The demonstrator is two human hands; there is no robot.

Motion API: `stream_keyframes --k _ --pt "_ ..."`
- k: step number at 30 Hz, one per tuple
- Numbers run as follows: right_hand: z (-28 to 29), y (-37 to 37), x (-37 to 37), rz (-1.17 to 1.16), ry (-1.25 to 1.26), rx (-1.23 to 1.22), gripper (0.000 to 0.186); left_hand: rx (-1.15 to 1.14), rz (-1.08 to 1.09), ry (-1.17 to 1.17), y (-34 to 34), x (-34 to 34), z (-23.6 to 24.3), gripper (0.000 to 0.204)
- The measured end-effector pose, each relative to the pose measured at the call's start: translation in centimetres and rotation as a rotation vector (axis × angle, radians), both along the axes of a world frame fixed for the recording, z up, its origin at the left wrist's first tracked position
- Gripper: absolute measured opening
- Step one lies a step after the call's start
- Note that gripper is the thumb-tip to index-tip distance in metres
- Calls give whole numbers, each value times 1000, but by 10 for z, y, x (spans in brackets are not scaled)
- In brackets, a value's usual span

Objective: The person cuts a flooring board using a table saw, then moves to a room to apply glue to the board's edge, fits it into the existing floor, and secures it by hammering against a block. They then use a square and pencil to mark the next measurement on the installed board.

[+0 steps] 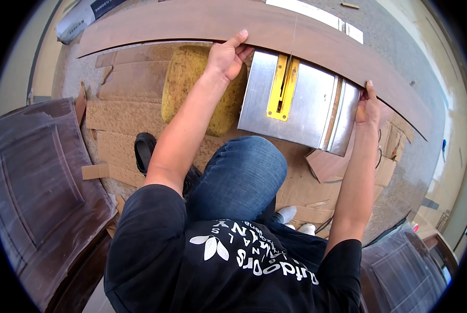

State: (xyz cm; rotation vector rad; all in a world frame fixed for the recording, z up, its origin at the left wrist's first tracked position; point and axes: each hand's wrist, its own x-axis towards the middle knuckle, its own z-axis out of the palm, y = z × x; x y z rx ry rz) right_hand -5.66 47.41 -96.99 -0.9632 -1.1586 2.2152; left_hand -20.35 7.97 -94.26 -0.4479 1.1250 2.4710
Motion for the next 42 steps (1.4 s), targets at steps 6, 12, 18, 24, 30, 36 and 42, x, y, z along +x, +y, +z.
stream_keyframes --k 6,12,18,24,30,36,42 --pt "-3 2 6 24 7 -8 22 7 8 1 -2 7 5 34" --pt "3 -7 11 0 -3 50 27 -18 24 -15 -3 14 4 28" --pt "14 -20 18 -5 -7 18 29 9 2 -2 -8 19 3 31" --pt "18 -25 26 -6 -10 -9 28 24 -29 -15 -13 24 -1 24" --pt "18 -25 33 7 -16 -24 27 34 -53 -28 -17 29 0 24" --pt "11 -20 43 13 -41 -8 22 19 -39 -30 -18 35 5 29" --pt "17 -28 50 18 -48 -7 21 36 -42 -42 -24 41 6 26"
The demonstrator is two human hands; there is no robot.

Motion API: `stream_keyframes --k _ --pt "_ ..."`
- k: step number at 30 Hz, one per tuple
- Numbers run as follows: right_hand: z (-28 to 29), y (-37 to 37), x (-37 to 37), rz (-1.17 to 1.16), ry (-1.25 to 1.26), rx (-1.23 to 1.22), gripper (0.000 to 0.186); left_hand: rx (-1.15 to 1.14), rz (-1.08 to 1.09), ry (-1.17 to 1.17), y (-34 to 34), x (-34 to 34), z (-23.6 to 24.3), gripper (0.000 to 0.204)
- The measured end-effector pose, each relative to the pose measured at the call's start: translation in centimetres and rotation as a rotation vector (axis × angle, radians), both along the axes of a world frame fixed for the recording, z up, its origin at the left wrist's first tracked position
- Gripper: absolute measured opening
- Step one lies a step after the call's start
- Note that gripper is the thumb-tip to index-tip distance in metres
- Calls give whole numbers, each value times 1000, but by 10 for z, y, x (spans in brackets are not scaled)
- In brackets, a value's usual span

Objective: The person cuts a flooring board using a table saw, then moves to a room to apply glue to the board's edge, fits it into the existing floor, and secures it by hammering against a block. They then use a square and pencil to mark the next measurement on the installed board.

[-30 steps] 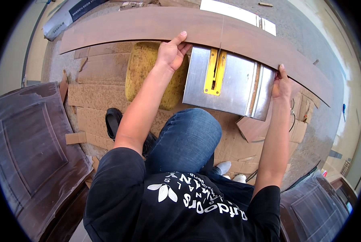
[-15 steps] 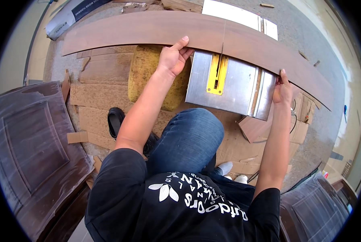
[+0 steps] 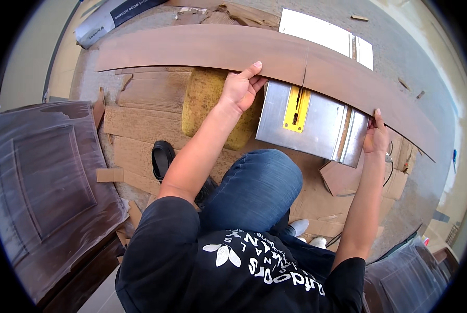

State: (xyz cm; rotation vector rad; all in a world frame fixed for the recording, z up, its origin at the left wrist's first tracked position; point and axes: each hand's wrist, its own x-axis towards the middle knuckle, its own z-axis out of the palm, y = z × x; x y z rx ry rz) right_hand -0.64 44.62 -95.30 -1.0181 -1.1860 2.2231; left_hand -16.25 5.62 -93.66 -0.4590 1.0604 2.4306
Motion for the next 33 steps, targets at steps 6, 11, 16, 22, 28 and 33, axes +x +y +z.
stream_keyframes --k 6,11,16,22,28,33 --pt "7 -7 6 2 -6 -23 20 -10 -15 7 -1 7 3 28" --pt "9 -11 10 -21 -25 -13 18 -5 6 0 -2 13 3 26" --pt "3 -7 18 -18 -23 -21 17 -23 -11 6 -3 18 5 33" --pt "6 -11 25 -16 -4 -1 20 -22 -8 0 -4 25 8 33" --pt "14 -22 29 -16 -20 20 24 -32 8 -10 -7 31 11 27" --pt "10 -19 36 -15 -20 20 27 -36 10 -10 -8 34 13 29"
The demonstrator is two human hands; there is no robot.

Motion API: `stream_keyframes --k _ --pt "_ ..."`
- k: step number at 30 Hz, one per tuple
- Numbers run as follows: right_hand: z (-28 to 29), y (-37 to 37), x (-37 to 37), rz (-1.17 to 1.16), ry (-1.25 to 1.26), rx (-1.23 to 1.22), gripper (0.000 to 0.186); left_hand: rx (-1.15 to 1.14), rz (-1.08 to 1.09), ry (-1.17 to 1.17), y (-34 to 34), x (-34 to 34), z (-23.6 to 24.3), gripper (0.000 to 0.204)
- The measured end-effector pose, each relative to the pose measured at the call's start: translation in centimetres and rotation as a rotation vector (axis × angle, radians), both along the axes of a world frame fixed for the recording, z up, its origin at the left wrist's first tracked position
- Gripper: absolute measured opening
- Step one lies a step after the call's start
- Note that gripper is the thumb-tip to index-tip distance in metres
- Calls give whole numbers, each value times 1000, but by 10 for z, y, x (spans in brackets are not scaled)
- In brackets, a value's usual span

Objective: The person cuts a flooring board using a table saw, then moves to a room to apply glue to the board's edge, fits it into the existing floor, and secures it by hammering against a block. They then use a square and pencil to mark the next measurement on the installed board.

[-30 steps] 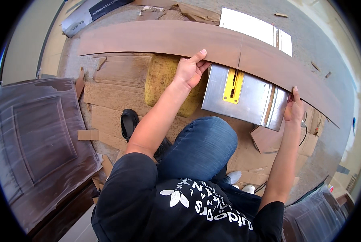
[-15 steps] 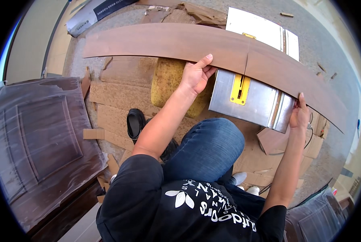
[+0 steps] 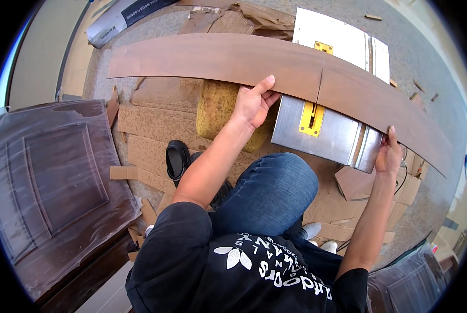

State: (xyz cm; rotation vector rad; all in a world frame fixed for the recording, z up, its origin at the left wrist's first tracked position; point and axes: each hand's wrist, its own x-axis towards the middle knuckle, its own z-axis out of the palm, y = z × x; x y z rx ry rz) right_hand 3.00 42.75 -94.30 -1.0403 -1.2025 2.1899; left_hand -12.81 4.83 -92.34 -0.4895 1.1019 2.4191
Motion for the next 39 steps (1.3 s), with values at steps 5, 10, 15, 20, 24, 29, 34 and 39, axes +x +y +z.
stream_keyframes --k 5,10,15,20,24,29,34,39 --pt "0 -1 4 3 4 -12 26 -3 3 4 -2 6 -2 31" --pt "-3 0 8 19 -16 -38 22 -2 9 6 -4 11 -6 30" --pt "4 -8 10 12 -14 -21 22 -11 24 6 -3 16 -3 30" --pt "-2 -1 16 22 -4 -1 26 4 47 19 -4 20 -5 30" --pt "-2 -3 18 31 5 -14 21 7 18 21 -6 22 -9 32" --pt "0 -6 20 51 19 -19 24 -5 23 36 -7 25 -8 32" --pt "-6 -2 26 44 11 -26 24 -12 27 38 -7 28 -7 35" --pt "-4 -4 27 32 -2 -27 24 -14 53 57 -6 33 -10 37"
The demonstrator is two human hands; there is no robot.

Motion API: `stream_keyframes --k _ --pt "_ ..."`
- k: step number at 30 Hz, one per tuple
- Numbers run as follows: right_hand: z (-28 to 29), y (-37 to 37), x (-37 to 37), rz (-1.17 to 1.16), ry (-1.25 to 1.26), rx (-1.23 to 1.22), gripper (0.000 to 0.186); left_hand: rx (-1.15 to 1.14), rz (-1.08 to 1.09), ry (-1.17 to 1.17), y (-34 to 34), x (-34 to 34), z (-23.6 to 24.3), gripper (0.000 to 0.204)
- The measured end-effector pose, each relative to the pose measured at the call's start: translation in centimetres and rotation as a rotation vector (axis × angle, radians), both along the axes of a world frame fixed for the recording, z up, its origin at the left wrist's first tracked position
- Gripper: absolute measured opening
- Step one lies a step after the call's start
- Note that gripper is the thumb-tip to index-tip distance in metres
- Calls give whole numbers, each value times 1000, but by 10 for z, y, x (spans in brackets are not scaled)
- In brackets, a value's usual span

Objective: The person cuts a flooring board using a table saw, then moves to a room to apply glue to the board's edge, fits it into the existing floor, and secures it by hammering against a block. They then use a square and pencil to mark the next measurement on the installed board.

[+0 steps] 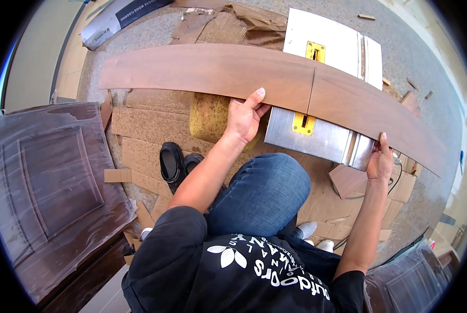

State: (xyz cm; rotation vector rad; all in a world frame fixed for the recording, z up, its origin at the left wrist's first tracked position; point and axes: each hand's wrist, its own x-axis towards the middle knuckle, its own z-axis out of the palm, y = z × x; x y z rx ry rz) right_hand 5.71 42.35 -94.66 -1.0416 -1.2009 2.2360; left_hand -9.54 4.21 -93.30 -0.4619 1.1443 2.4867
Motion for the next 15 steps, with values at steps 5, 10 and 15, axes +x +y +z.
stream_keyframes --k 5,10,15 --pt "9 -11 -2 -18 1 5 23 5 -6 35 -1 3 3 40" --pt "8 -10 1 -5 15 10 23 20 11 47 1 4 4 34" --pt "11 -13 0 -7 12 14 23 26 21 45 0 5 2 35"
